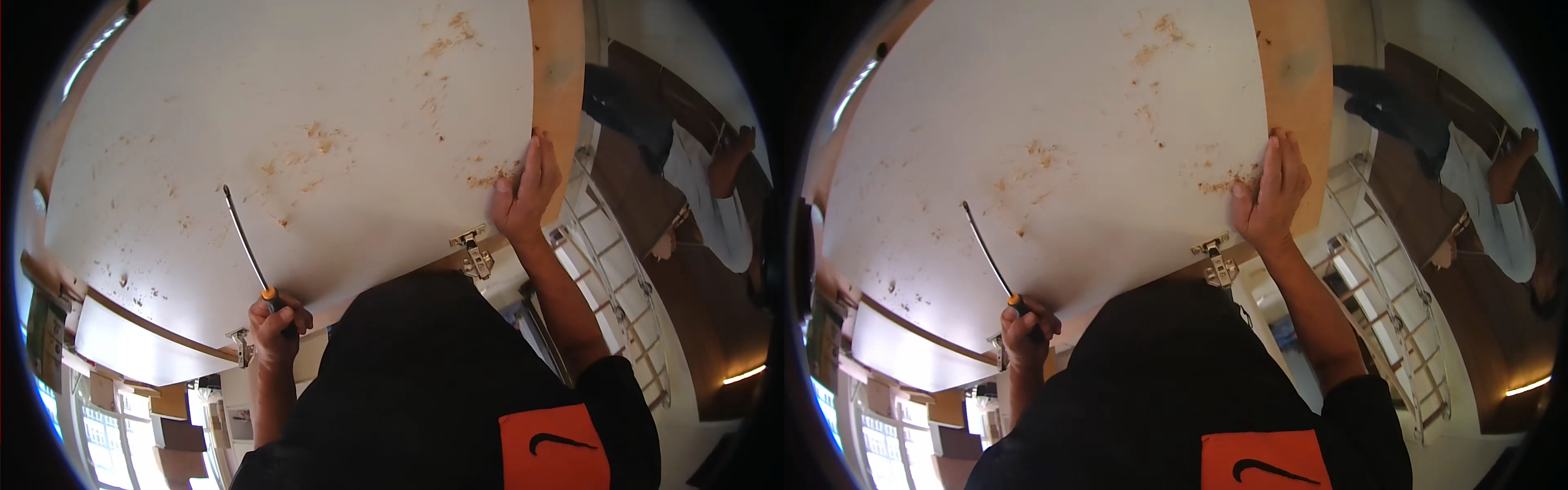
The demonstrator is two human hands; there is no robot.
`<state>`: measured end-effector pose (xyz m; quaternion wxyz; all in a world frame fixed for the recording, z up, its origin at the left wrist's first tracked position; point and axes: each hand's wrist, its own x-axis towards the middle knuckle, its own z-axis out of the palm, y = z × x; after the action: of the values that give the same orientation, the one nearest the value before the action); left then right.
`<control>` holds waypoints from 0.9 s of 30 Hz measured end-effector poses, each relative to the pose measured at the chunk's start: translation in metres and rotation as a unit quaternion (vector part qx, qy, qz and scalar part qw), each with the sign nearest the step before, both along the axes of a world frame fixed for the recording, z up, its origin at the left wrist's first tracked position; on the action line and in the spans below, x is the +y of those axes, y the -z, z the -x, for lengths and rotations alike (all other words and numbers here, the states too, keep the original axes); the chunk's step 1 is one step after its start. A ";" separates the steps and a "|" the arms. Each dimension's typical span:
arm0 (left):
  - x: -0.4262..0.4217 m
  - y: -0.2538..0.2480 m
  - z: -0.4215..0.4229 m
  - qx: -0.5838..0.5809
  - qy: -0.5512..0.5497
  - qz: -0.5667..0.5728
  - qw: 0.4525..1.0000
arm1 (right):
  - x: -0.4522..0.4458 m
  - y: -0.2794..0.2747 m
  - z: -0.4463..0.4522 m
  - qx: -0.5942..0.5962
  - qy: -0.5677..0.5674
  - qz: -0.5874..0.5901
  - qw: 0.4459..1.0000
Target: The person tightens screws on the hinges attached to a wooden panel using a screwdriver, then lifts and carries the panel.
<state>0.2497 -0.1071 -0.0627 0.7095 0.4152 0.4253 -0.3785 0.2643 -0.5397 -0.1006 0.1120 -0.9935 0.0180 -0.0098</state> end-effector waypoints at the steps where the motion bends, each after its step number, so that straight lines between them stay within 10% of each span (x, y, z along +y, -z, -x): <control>1: -0.002 -0.001 -0.002 0.005 0.004 -0.004 1.000 | 0.000 0.000 -0.001 0.006 0.001 0.003 1.000; 27: 0.002 -0.004 -0.007 -0.015 0.215 -0.058 0.975 | -0.017 0.015 0.026 0.056 0.024 -0.018 0.998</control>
<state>0.2564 -0.1047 -0.0585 0.5924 0.5431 0.3367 -0.4907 0.2380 -0.5570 -0.1155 0.1287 -0.9896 0.0480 0.0437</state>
